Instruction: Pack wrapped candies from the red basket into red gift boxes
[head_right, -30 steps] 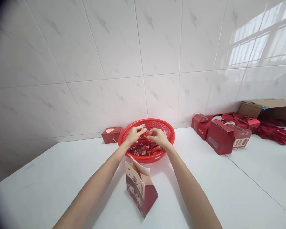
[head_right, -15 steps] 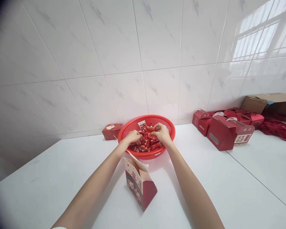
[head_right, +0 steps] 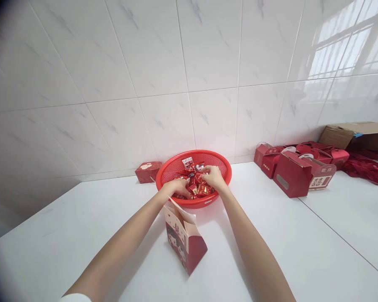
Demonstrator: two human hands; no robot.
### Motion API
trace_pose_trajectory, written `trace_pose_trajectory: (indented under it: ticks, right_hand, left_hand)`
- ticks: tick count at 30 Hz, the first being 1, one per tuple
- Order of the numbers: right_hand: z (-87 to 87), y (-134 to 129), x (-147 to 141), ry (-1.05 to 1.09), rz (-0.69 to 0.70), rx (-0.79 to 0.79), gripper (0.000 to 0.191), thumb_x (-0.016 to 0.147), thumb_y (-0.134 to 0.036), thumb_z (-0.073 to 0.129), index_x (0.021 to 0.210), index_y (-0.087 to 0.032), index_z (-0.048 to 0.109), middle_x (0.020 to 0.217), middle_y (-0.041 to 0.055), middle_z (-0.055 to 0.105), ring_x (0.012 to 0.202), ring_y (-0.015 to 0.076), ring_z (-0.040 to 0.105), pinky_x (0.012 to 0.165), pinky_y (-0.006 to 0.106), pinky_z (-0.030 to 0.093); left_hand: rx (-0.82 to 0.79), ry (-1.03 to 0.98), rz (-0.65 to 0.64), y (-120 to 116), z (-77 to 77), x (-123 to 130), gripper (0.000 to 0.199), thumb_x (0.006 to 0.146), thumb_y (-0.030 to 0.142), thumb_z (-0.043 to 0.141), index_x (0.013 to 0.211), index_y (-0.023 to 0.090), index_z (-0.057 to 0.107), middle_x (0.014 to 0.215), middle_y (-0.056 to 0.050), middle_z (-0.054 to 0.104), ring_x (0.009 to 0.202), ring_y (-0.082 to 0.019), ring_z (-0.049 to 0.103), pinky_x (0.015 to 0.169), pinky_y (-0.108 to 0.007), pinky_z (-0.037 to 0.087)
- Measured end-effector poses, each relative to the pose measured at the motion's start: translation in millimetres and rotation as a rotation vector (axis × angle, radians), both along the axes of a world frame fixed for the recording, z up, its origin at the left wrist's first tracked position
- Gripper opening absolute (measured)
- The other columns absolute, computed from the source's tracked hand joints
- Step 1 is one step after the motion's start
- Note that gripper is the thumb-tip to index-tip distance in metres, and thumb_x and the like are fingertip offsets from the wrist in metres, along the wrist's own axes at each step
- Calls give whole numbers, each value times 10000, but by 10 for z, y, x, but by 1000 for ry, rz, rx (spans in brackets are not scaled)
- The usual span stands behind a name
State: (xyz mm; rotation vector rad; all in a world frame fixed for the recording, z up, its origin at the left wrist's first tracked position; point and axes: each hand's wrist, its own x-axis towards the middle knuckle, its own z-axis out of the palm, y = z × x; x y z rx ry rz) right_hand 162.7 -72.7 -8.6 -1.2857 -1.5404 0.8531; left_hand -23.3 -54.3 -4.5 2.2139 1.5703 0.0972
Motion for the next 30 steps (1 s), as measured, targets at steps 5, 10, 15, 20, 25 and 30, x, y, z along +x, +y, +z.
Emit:
trace_pose_trajectory:
  ticks: [5,10,15,20,25,30]
  right_hand:
    - [28,-24,-22,3,-1,-29,196,659,-52,611,792,-157,709,787,59,732,717,191,676,634,269,510]
    - [25,-24,-25,0,2,-47,156,673,-79,628,778,-179,685,754,37,720,731,192,676,664,274,506]
    - [12,-8,-14,-9,2,-70,198,684,-102,622,857,-173,687,783,36,714,740,191,667,689,289,507]
    - [26,-35,-20,0,46,-81,216,716,-198,674,929,-180,701,842,39,730,817,211,684,756,322,519]
    - [57,-75,-35,94,197,-95,124,745,-243,715,851,-194,674,720,7,713,743,200,696,695,300,523]
    - [62,-59,-46,106,97,-98,68,727,-173,697,752,-199,639,639,-10,675,600,170,661,596,271,499]
  left_hand:
    - [-88,108,14,-53,55,29,232,478,216,800,504,213,569,490,3,601,509,-195,591,528,-279,450]
    - [-45,22,12,-78,107,14,212,548,207,775,739,208,685,621,2,671,630,-215,653,590,-276,481]
    - [297,-308,43,-42,136,13,388,656,216,742,1041,194,691,912,-24,741,871,-221,690,787,-287,526]
    - [356,-470,-52,-37,120,11,396,701,266,757,1083,195,680,1066,-38,746,997,-237,685,891,-314,528]
    - [322,-531,-195,-27,96,0,465,730,299,755,1178,204,675,1220,-56,715,1175,-259,639,1017,-334,485]
    - [290,-530,-151,-13,90,6,579,775,315,738,1324,181,612,1139,-77,737,1044,-243,687,937,-333,523]
